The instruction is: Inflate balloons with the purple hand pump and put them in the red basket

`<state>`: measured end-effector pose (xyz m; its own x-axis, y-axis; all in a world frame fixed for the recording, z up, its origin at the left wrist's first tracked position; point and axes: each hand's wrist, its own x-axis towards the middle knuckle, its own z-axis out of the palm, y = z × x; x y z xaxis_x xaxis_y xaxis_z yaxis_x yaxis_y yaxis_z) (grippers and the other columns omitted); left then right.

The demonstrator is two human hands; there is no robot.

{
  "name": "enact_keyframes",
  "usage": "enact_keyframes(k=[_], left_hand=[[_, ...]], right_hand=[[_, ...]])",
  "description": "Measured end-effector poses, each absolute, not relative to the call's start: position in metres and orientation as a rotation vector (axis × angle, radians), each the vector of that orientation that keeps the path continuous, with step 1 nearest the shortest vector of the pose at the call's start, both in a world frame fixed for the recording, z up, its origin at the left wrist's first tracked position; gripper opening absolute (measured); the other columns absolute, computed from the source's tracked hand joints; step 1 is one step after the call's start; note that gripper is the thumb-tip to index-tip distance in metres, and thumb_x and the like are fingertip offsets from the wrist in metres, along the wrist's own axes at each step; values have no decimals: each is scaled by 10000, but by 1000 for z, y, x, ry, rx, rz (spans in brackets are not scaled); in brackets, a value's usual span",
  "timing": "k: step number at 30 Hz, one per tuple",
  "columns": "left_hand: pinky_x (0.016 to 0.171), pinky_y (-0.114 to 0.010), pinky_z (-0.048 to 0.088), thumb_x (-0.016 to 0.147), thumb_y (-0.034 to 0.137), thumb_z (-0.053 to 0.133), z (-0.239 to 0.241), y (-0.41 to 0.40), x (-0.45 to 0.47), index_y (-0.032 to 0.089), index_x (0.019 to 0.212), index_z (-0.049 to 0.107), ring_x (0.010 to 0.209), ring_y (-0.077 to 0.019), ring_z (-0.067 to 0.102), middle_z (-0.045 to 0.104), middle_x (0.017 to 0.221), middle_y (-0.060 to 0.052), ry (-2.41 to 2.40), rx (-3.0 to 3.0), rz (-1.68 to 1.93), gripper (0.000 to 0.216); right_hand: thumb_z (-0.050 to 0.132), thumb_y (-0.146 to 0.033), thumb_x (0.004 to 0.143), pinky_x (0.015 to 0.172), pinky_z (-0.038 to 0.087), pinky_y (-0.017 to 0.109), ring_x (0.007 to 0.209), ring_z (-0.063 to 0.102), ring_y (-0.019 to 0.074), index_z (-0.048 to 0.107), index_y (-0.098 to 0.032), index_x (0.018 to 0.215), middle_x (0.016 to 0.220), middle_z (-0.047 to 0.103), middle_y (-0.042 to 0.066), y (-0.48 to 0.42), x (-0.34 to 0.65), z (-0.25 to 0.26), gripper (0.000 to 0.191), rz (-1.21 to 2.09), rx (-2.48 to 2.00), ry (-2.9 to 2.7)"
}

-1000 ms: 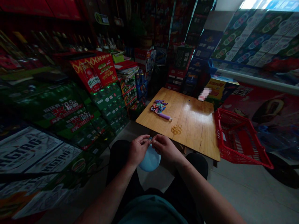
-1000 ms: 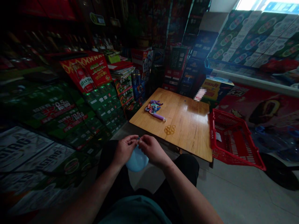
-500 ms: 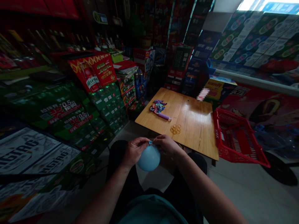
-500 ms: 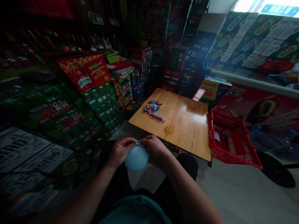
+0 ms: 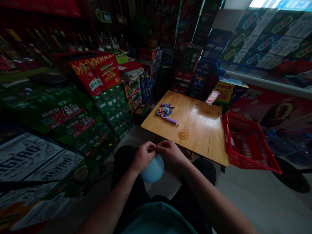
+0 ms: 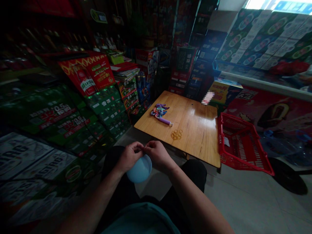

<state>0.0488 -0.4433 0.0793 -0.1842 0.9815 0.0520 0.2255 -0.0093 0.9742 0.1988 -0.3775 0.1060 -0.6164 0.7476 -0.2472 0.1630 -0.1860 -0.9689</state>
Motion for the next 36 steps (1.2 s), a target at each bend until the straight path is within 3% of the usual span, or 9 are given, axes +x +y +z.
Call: enact_keyframes(k=[3,7,13,17,20,30,36], left_hand=[[758,-282,499,759,192,649,77,-441,50,173,1022,689,867,-214,673,725,944,-74,1484,1288,1255,267],[801,-302,485,779,208,631,75,-439,50,186,968,731,920,-239,658,729,968,-79,1494,1335,1236,214],[675,-256,466,711,278,764,69,-441,43,162,891,689,747,-172,645,718,841,-57,1250,835,1373,227],[722,-267,474,681,224,799,68,-447,35,153,849,669,761,-158,643,722,857,-63,1041,663,1387,224],[779,-285,477,691,179,787,64,-449,30,152,838,674,812,-162,645,721,903,-72,921,585,1388,188],[686,-232,461,702,212,783,62,-448,39,170,828,695,698,-115,598,673,781,-13,1052,636,1385,159],[744,-279,483,726,285,755,73,-449,47,168,887,725,788,-178,638,708,850,-55,1306,1035,1308,201]], right_hand=[[639,-308,768,549,324,224,603,448,100,611,-151,693,643,547,-23,-385,197,109,176,1639,-1023,-1805],[621,-272,771,564,338,221,647,478,115,624,-159,706,677,568,-8,-393,192,108,130,1608,-992,-1789],[622,-249,730,425,217,218,447,310,73,562,-176,742,537,396,-67,-392,194,101,96,2014,-987,-1216],[617,-228,679,405,151,207,438,243,55,490,-178,678,557,373,-69,-387,200,100,136,2272,-877,-818],[608,-204,673,400,141,206,434,247,54,507,-173,684,546,374,-68,-387,203,100,106,2327,-837,-831],[643,-188,676,356,271,206,405,372,64,554,-154,658,528,443,-56,-382,199,83,97,2255,-1060,-1088],[615,-170,684,381,372,211,401,420,77,574,-135,643,501,485,-30,-377,196,69,68,2309,-1061,-1029]])
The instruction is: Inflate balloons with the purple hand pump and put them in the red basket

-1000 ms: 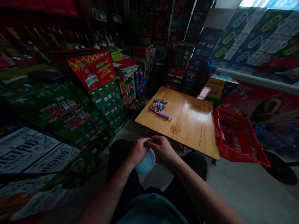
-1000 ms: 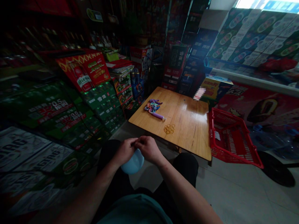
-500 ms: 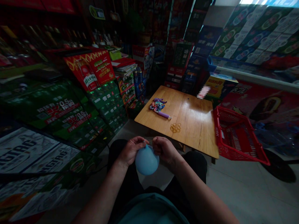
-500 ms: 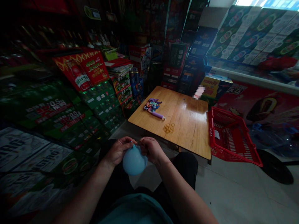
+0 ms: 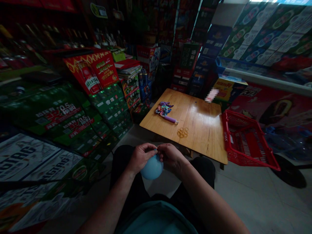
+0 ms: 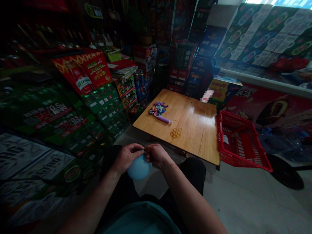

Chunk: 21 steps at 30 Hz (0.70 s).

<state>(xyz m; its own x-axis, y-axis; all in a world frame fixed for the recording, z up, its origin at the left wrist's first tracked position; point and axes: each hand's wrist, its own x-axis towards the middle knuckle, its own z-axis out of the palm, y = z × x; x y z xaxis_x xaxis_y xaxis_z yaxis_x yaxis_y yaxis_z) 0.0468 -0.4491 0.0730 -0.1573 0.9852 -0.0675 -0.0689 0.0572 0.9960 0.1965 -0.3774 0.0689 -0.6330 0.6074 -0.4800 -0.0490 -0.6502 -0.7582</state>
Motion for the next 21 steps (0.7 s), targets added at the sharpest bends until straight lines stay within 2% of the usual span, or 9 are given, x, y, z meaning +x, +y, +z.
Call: enact_keyframes(k=[8,12,16,21], left_hand=[[861,-324,484,796,258,657,77,-453,44,173,978,734,918,-218,659,726,961,-80,1311,1202,1229,215],[830,-319,488,809,282,656,73,-453,47,167,993,714,891,-208,654,719,957,-83,1267,1113,1247,224],[745,-280,485,782,289,696,68,-452,49,156,936,686,782,-165,634,698,867,-59,1255,991,1274,204],[720,-262,479,752,282,727,64,-451,50,152,900,663,751,-149,631,685,835,-45,1272,920,1275,208]], right_hand=[[619,-163,704,400,412,202,413,433,74,571,-128,644,512,502,-18,-380,201,66,85,2345,-1072,-942],[632,-172,708,396,410,198,419,435,69,577,-126,661,532,509,-21,-383,200,67,85,2336,-1069,-912],[657,-197,712,398,411,199,421,458,74,602,-120,701,534,530,-19,-386,200,69,95,2313,-1079,-915],[740,-262,691,420,412,201,439,479,76,622,-126,765,543,545,-27,-389,201,67,195,2253,-1052,-956]])
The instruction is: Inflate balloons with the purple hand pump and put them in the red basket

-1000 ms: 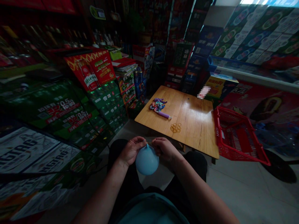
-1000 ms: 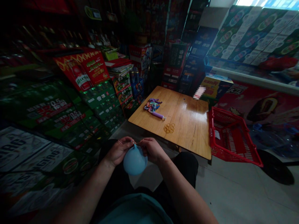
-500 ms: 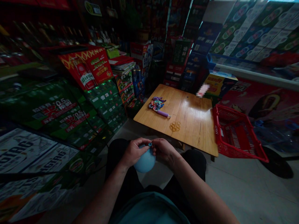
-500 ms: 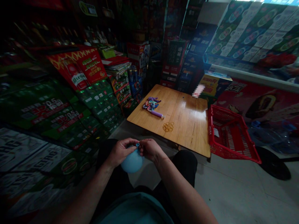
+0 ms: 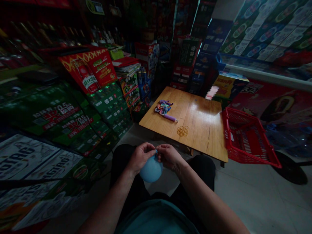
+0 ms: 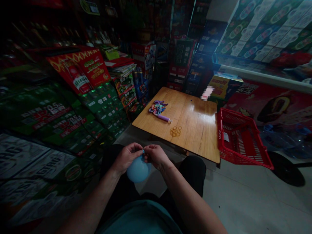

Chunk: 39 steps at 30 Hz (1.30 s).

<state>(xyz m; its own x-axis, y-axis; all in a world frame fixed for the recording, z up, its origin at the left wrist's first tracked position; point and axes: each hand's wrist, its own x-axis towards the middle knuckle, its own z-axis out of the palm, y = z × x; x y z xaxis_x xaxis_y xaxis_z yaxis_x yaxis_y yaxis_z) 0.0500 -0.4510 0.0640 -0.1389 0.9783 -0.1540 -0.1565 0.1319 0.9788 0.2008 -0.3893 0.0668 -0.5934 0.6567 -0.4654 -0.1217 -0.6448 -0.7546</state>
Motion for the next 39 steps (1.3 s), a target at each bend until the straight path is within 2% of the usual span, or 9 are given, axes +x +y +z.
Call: enact_keyframes(k=[5,13,16,19,23,26,31,39], left_hand=[[719,-292,496,750,289,726,66,-450,51,143,944,653,744,-170,658,707,868,-75,1237,889,1214,253],[689,-276,481,707,237,709,65,-446,55,150,909,693,738,-181,652,711,808,-60,1450,1066,1165,221],[720,-291,474,719,176,639,62,-444,56,168,922,727,768,-199,648,718,825,-55,1518,1224,1117,221],[698,-291,458,715,132,593,59,-442,58,188,846,751,756,-208,632,711,777,-46,1527,1355,1087,212],[662,-275,451,736,207,652,59,-441,55,181,834,741,728,-193,623,706,781,-49,1482,1190,1152,136],[657,-257,453,699,273,747,59,-443,48,163,863,718,701,-159,614,696,797,-43,1329,907,1210,199],[677,-249,468,647,244,819,55,-445,39,154,861,705,689,-129,615,689,788,-37,1115,585,1273,259],[723,-270,485,722,286,763,62,-444,55,154,905,735,763,-158,637,716,873,-67,1161,786,1279,228]], right_hand=[[765,-308,669,418,392,207,436,464,78,614,-137,768,537,540,-32,-392,201,62,249,2217,-1027,-967],[743,-282,638,413,347,209,424,399,73,599,-153,723,496,479,-55,-386,202,53,211,2166,-1092,-950],[718,-291,665,404,297,207,416,392,74,597,-158,702,490,497,-47,-388,200,51,183,2075,-1093,-1077],[690,-310,695,419,286,207,432,416,78,607,-164,696,504,523,-37,-392,197,54,169,1897,-1143,-1297],[655,-318,716,451,331,206,475,472,90,616,-170,709,555,552,-24,-396,198,62,154,1735,-1194,-1410],[637,-318,724,446,349,212,463,470,91,599,-170,708,568,538,-28,-396,202,65,153,1716,-1164,-1385],[609,-307,730,439,340,215,444,429,87,581,-179,728,550,485,-50,-397,207,62,131,1715,-1149,-1316],[597,-286,733,495,327,227,526,448,108,615,-180,731,588,549,-20,-396,212,63,107,1574,-1217,-1507]])
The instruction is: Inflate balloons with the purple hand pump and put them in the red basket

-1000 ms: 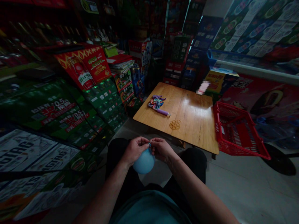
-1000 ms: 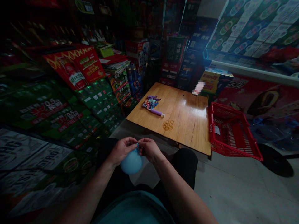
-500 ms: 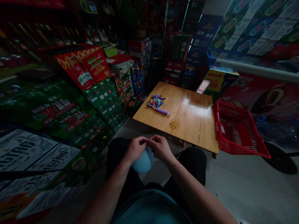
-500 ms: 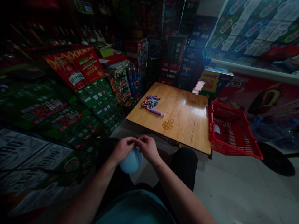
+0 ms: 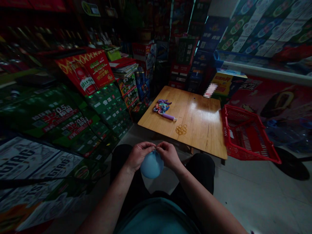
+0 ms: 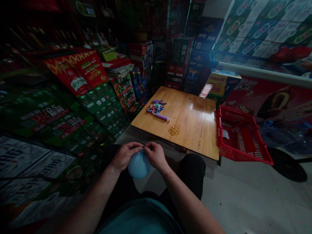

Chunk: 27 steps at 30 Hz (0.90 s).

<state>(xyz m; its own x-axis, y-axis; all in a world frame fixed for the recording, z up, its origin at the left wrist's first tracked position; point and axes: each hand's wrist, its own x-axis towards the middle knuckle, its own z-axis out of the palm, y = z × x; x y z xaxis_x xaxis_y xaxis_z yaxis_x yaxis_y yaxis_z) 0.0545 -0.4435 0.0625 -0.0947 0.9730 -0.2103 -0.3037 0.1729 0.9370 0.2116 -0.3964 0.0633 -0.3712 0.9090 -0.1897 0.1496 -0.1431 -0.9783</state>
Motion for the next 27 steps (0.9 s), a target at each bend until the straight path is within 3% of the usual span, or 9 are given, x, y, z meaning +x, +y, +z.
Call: enact_keyframes(k=[10,18,27], left_hand=[[811,-283,478,719,227,751,64,-441,67,154,1011,687,872,-170,632,698,945,-78,1180,900,1307,307],[711,-243,447,752,280,738,60,-443,65,160,874,680,751,-131,585,655,831,-27,1163,839,1238,181],[726,-244,427,779,287,713,58,-447,60,172,906,638,777,-132,580,648,853,-25,1099,832,1193,187]], right_hand=[[591,-288,734,475,299,214,495,417,92,599,-165,720,541,510,-35,-390,216,63,124,1619,-1280,-1441],[616,-300,733,457,307,200,483,433,89,606,-160,734,540,518,-32,-392,215,56,140,1658,-1236,-1419],[632,-239,691,403,271,209,425,389,76,598,-161,713,511,502,-48,-386,223,52,88,1887,-1125,-1320]])
